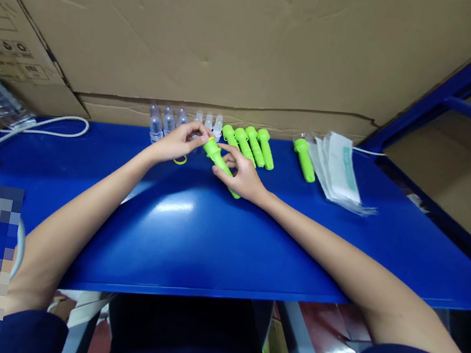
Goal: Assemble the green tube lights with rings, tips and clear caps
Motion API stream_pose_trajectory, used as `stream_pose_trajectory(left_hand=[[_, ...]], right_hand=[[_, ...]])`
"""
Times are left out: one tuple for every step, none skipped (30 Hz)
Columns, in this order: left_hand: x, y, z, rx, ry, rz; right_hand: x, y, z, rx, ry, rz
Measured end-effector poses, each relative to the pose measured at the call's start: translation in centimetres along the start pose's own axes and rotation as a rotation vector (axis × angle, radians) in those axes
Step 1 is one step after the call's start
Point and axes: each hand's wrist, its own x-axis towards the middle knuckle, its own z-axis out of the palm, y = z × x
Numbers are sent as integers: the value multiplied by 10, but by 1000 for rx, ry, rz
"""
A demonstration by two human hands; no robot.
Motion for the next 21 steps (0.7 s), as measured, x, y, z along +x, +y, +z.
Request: stream_pose_trajectory(left_hand=[[0,0,1,-4,9,7],[0,0,1,-15,16,13],[0,1,1,-26,19,16],[0,2,1,-33,19,15],[-1,3,1,-31,17,11],[-1,4,1,-19,15,4],[-2,5,2,0,11,-4],[-2,6,2,21,7,-13],[-2,7,2,39,4,-19],[-3,8,3,51,4,-25],[-3,8,3,60,6,-32],[-3,8,4,66,8,-39],[-2,9,5,70,14,-44],[-2,9,5,70,22,-49],[-2,9,6,68,32,-53],[-2,10,6,61,43,-58],[-1,10,7,52,57,-63],[-1,11,8,40,72,-70],[-1,12,8,29,85,-78],[-1,13,9,19,97,-85],[-1,14,10,10,106,-91]], right_hand=[[0,0,0,4,3,1],[0,0,0,3,8,2],[-1,0,1,1,13,3],[-1,-1,1,-1,17,6],[-1,-1,1,-2,20,10],[-1,-1,1,-2,22,14],[-1,-1,1,0,24,16],[-1,-1,1,2,26,15],[-1,-1,2,3,29,12],[-1,-1,2,3,32,7],[-1,-1,2,4,36,3],[-1,-1,2,3,40,1],[-1,-1,2,3,42,2],[-1,-1,2,3,44,7],[-1,-1,2,3,47,13],[-1,-1,2,4,49,19],[-1,-2,2,5,51,25],[-1,-2,2,6,52,30],[0,-2,2,7,53,34],[0,-2,2,6,53,37],[0,-2,2,5,53,40]])
